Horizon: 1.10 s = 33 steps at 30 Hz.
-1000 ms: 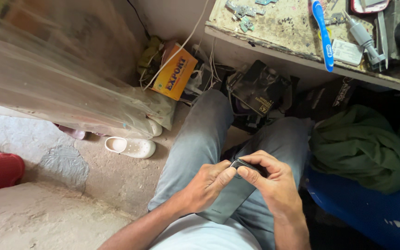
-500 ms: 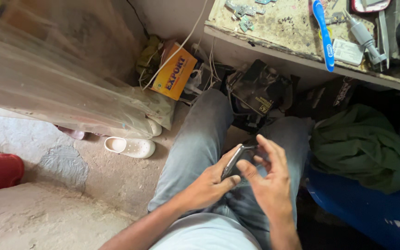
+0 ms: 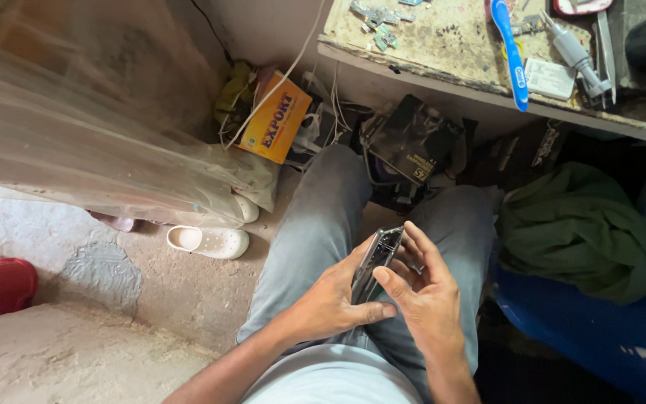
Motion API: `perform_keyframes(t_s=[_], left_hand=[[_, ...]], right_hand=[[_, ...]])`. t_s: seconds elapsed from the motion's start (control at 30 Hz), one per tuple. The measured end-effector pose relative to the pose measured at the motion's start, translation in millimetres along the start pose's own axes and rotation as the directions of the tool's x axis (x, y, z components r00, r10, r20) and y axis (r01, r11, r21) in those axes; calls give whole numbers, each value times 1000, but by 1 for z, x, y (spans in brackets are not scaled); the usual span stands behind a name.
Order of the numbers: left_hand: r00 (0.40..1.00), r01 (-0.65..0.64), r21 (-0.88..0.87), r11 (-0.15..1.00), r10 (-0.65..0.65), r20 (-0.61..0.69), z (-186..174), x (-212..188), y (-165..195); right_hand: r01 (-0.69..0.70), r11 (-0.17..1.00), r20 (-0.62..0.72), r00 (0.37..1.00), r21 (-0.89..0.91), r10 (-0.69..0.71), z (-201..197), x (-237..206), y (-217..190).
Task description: The person applies adhesive to a phone screen assembly and then uses a screwdriver and a metal prying tool to work on the internal components of a disassembled phone body. The person handles the phone parts and tools while sitting on the floor.
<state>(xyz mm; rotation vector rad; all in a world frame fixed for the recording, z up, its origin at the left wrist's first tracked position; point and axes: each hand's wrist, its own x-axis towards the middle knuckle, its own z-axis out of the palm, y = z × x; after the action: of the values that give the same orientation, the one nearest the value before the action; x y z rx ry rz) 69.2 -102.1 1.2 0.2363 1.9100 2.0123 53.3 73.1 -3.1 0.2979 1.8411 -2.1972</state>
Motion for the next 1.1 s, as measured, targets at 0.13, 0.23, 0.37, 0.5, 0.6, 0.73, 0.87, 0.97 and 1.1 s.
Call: perform_keyframes(t_s=[0.13,0.23,0.37,0.5,0.6,0.73,0.87,0.97,1.1], left_hand=[[996,-37,-184,982,52,78,-1,-3,-3],[995,1,-219,976,21,100,-4,-7,-9],[979,193,-643,741,-105,172,0,-4,-17],[986,160,-727,668,-70,152,3,-5,-25],[981,177,-692,700,-180,70,5,-4,-32],[954,153,-394,906,-239,-179,7,3,-41],[929,118,-291,949,-209,-304,10,4,-40],[925,54,-155,986,-108,-365,9,5,-34],[924,-8,-136,991,-45,-379,10,5,-30]], right_hand=[[120,982,-15,992,-146,-124,6,-8,-6],[174,961,-32,982,-214,-185,10,-12,-11],[225,922,-24,969,-314,-245,13,-13,-18],[230,919,-26,968,-321,-251,13,-14,-21],[241,905,-9,965,-349,-261,12,-14,-21],[165,947,-22,984,-275,-178,11,-12,-18],[166,956,-6,985,-243,-173,9,-12,-15],[163,959,-1,986,-230,-168,8,-11,-13],[140,966,7,990,-217,-142,5,-10,-9]])
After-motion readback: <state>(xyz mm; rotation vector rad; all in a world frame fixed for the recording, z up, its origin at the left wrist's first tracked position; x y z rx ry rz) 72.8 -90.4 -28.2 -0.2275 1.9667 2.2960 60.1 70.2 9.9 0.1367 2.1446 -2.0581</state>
